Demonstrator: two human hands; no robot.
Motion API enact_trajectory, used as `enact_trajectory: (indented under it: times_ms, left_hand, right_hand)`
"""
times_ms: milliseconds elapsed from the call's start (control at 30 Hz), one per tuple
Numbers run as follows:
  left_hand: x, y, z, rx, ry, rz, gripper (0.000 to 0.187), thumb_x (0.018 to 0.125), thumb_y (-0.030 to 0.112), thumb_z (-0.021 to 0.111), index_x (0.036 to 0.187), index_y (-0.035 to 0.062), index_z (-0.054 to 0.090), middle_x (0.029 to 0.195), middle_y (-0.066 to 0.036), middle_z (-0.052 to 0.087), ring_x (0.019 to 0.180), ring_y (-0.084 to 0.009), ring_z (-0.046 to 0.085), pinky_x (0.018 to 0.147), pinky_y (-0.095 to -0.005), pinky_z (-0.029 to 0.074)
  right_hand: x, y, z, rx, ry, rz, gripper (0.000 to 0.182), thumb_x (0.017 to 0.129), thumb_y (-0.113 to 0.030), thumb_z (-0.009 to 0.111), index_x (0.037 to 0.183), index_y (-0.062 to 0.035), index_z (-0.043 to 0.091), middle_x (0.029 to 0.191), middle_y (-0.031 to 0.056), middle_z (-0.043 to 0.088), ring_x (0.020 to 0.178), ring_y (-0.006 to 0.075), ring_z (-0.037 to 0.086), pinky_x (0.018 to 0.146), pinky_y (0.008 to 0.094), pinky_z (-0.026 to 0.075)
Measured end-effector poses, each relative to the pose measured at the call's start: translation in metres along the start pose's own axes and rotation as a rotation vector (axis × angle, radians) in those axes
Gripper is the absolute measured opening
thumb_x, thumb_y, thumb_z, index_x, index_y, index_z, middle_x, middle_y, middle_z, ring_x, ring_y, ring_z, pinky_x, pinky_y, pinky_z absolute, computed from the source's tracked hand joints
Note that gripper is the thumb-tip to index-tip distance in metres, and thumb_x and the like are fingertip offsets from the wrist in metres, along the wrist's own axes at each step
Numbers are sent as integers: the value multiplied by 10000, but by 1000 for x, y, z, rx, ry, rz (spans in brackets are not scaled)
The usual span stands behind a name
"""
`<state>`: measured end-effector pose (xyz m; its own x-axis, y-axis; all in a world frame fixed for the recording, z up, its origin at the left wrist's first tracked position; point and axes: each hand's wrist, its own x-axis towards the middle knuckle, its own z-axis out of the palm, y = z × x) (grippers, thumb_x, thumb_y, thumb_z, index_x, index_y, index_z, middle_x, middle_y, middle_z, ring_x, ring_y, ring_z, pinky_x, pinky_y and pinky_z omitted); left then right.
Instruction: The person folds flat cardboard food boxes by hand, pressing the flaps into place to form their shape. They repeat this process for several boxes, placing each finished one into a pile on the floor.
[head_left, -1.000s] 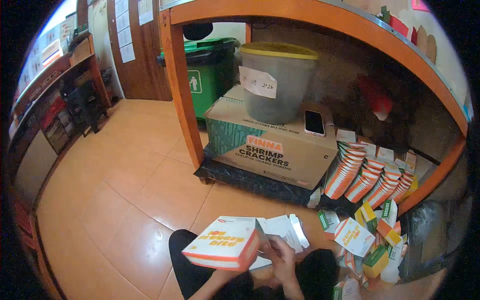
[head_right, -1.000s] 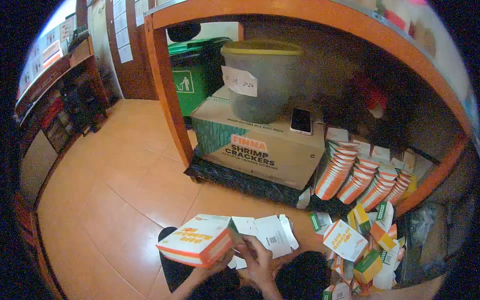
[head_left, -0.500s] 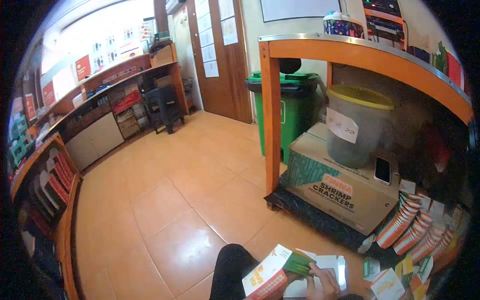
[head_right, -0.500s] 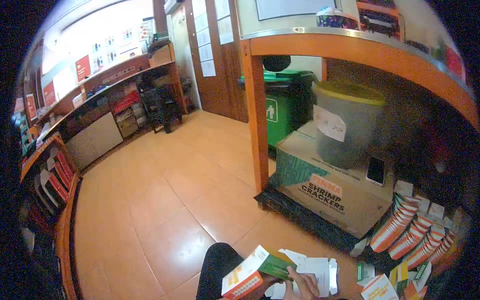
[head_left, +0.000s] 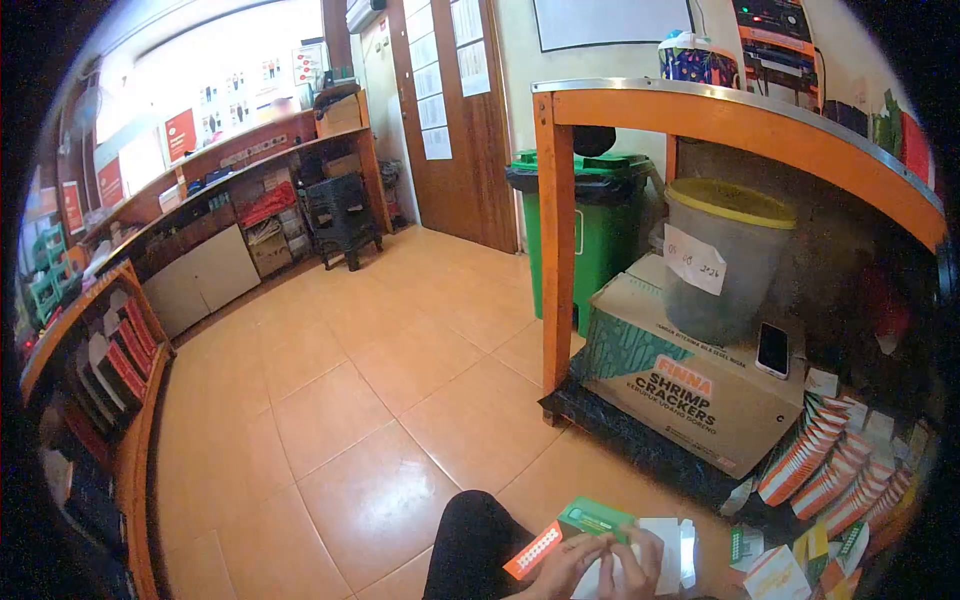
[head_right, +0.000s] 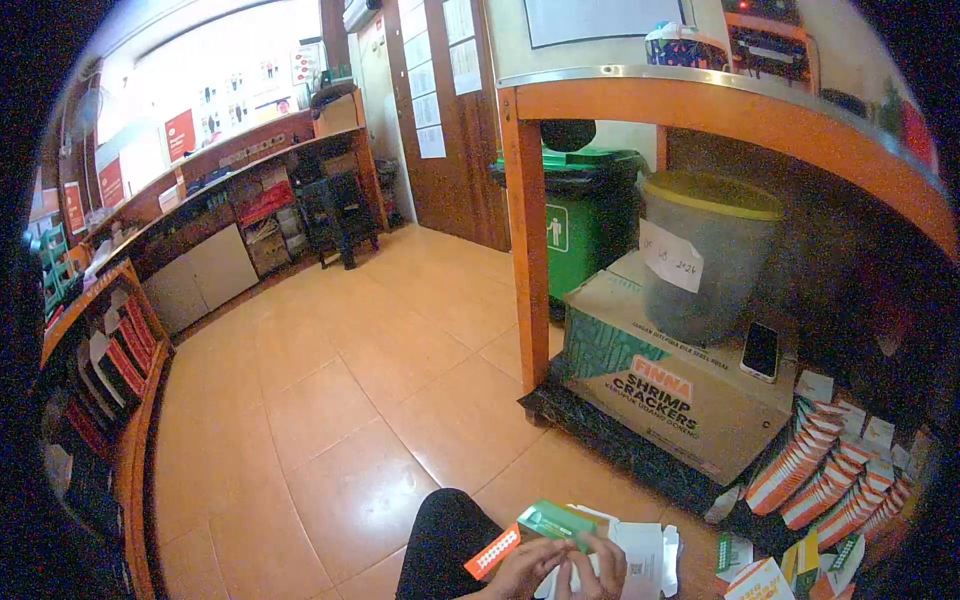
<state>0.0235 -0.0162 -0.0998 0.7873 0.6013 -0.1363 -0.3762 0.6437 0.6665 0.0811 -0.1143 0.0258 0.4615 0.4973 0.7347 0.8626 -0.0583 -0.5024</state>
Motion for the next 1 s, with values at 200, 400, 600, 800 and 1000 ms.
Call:
enact_trajectory:
  times_ms: [200,400,600,800,1000]
  left_hand:
    - [-4,51,37,424,-27,108,173,876,141,663,989,10,653,909,-25,636,871,-154,585,755,-309,471]
    - [12,79,-6,1223,-1044,229,299,858,128,635,1130,7,608,1049,-185,636,1006,-302,597,885,-410,463]
    - [22,49,-41,1183,-892,134,544,761,125,662,1290,73,546,1346,-225,506,1250,-318,486,1034,-424,391]
    - [35,54,-27,667,-402,-246,724,749,43,540,1440,1,326,1483,-166,349,1382,-256,324,1136,-378,250]
    - [18,58,29,464,-238,209,467,996,242,499,1393,18,398,1295,-129,532,1202,-191,485,1037,-330,361]
  right_hand:
    - [-7,33,5,474,8,369,353,894,-156,599,1201,11,549,1162,164,589,1096,286,547,928,404,447]
    - [12,45,-23,863,-32,780,372,937,-165,561,1268,-4,505,1167,129,585,1084,239,548,916,356,452]
    - [-13,54,5,957,-17,942,362,941,-154,560,1267,-7,505,1170,124,581,1072,230,552,909,339,456]
    - [-4,52,-1,898,41,898,358,945,-146,562,1272,-14,500,1177,118,573,1052,216,558,898,313,461]
    - [-8,36,19,834,-7,684,358,953,-196,576,1269,-42,510,1184,125,556,1038,214,558,894,323,474]
